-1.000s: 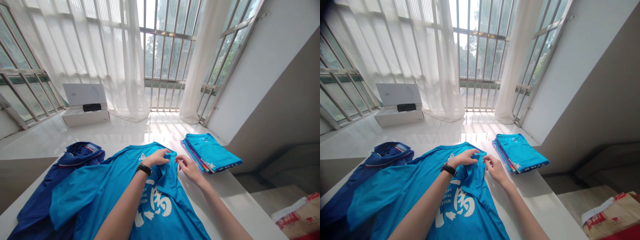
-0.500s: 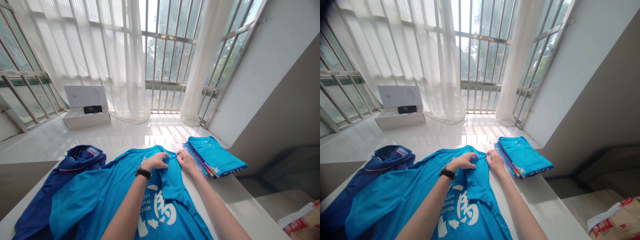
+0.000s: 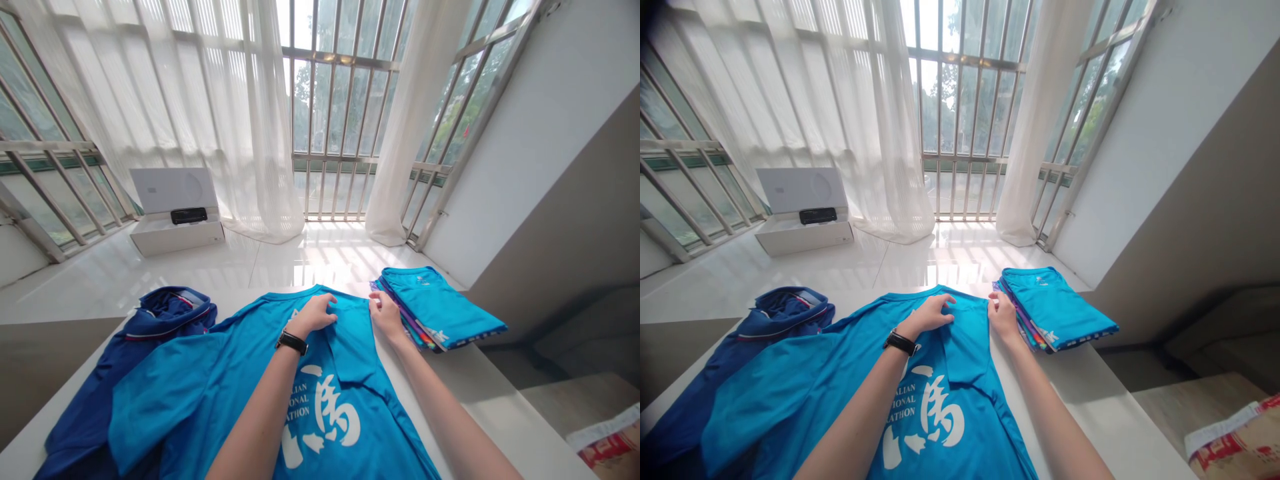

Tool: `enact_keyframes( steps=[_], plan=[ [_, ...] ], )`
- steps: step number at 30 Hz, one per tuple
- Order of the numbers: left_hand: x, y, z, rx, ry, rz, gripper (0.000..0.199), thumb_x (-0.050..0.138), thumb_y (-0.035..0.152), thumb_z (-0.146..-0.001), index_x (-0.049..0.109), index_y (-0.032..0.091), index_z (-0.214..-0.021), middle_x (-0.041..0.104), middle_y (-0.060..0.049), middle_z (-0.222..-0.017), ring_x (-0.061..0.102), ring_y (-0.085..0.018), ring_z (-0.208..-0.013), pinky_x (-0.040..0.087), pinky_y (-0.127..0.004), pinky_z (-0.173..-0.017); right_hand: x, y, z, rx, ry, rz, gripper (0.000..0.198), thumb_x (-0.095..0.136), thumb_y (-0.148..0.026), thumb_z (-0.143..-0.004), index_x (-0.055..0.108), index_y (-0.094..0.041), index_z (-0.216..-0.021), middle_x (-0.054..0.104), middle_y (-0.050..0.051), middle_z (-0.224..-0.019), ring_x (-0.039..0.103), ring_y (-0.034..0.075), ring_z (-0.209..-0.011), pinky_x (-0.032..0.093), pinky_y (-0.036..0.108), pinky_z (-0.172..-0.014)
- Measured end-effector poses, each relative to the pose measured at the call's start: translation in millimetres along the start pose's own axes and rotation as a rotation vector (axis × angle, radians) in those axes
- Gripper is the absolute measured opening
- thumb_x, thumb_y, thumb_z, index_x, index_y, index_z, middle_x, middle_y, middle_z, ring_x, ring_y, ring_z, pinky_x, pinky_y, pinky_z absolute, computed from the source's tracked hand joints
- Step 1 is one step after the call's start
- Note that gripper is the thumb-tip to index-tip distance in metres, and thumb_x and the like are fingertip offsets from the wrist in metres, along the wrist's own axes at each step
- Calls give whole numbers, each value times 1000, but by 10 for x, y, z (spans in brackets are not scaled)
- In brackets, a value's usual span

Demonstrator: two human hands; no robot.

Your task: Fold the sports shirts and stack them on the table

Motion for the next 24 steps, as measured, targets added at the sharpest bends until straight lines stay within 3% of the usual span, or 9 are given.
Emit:
enact_keyframes(
  steps=[6, 12, 18, 24],
  plan=[
    [-126, 64, 53, 2, -50, -12, 44, 64, 20, -79, 67, 18, -123, 72, -9, -115, 68, -25, -103, 54, -30, -88, 6, -74, 35, -107, -69, 26, 31, 44, -22, -83, 70, -20, -99, 70, 12, -111, 66, 25, -104, 52, 37, -92],
    [-231, 94, 63, 47, 15, 45, 40, 59, 18, -82, 68, 15, -121, 72, -10, -112, 69, -23, -97, 54, -30, -87, 31, -56, 69, -107, -111, 80, 24, 51, -30, -88, 71, -20, -94, 66, 11, -111, 66, 23, -93, 52, 34, -85],
    [-184, -55, 58, -32, -47, -60, 36, 59, 14, -83, 68, 14, -118, 74, -8, -99, 69, -23, -92, 54, -29, -82, 17, -39, 71, -95, -103, 99, 24, 50, -29, -89, 71, -19, -90, 67, 11, -107, 64, 20, -78, 52, 34, -81],
    [-82, 36, -7, 0, 76, -157, 33, 57, 19, -88, 66, 17, -120, 68, -11, -118, 63, -26, -111, 50, -34, -96, 28, -67, 62, -83, -78, 56, 28, 49, -35, -90, 71, -18, -89, 69, 13, -104, 65, 21, -77, 54, 37, -83]
  ],
)
Point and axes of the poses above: each hand's wrist, its own z-axis away from the middle knuckle, its own x-axis out of the palm, y = z × x, the point moved 1 cm from there along -z, towards the middle knuckle
